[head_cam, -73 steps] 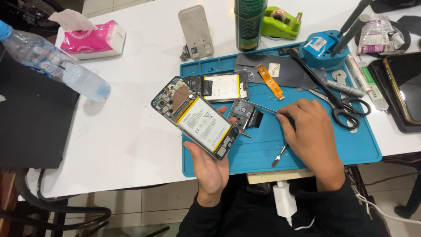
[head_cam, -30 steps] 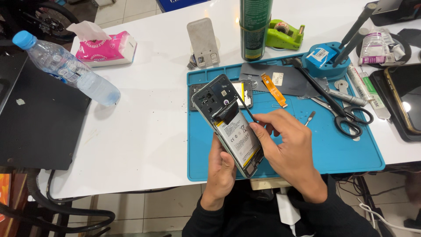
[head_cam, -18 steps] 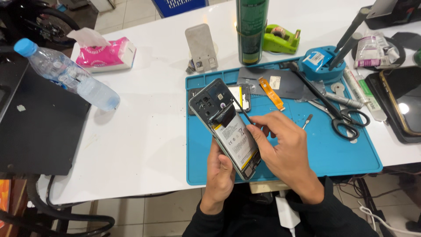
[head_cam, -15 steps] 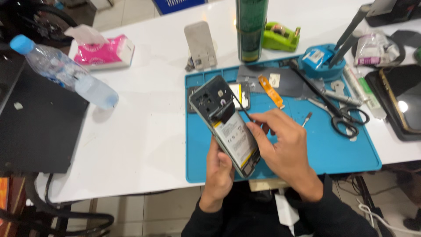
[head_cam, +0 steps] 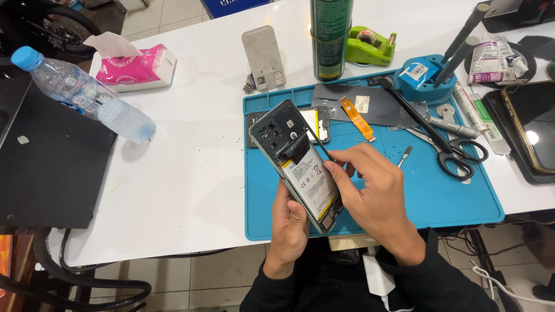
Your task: The person works on a disassembled smartphone at a repair bench, prying at the battery and frame by hand, then uses a screwdriver to unscrew components from the phone. They handle the opened phone, a second disassembled phone on the mat, and small parts while working over a blue silicone mat.
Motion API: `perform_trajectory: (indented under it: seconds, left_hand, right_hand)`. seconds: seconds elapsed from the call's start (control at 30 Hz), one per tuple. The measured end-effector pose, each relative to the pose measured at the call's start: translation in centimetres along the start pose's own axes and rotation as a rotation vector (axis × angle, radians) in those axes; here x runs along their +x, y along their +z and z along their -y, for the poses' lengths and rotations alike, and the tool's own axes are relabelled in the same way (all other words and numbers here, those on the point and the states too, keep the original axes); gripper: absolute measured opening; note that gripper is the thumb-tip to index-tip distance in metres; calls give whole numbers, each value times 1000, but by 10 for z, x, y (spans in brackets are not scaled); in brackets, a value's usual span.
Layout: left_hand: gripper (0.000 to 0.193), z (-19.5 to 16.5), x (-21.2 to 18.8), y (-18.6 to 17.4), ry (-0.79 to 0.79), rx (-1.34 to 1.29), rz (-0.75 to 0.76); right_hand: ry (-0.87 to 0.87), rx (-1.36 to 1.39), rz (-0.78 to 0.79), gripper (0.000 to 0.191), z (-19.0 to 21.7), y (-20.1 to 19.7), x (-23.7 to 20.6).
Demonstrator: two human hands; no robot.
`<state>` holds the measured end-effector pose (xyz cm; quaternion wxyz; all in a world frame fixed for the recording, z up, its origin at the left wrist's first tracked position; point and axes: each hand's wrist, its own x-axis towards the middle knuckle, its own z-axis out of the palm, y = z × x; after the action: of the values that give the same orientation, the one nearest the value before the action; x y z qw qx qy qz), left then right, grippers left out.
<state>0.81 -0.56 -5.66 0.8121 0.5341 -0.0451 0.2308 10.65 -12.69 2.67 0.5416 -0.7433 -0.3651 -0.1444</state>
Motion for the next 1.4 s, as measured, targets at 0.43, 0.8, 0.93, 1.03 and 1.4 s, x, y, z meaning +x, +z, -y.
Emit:
perform_trajectory:
  seconds: [0.43,0.8,0.93,1.03,1.4]
  left_hand:
    - [81,10,-6,-8,-9,7,10]
    - [78,7,-2,-5,11,12,-3]
    - [79,7,-3,-5,0,13,-3]
    - [78,7,-3,-6,-2,4,-6]
    - [77,2,-1,-2,23,-20,0]
  right_hand:
    - [-9,0,-4,16,-1,1,0]
    - [3,-2,10,15,-3,2,1]
    - [19,6,16,15,-2,2,1]
    - [32,8,22,16,-2,2,1]
    - [76,10,82,19,-2,-4,1]
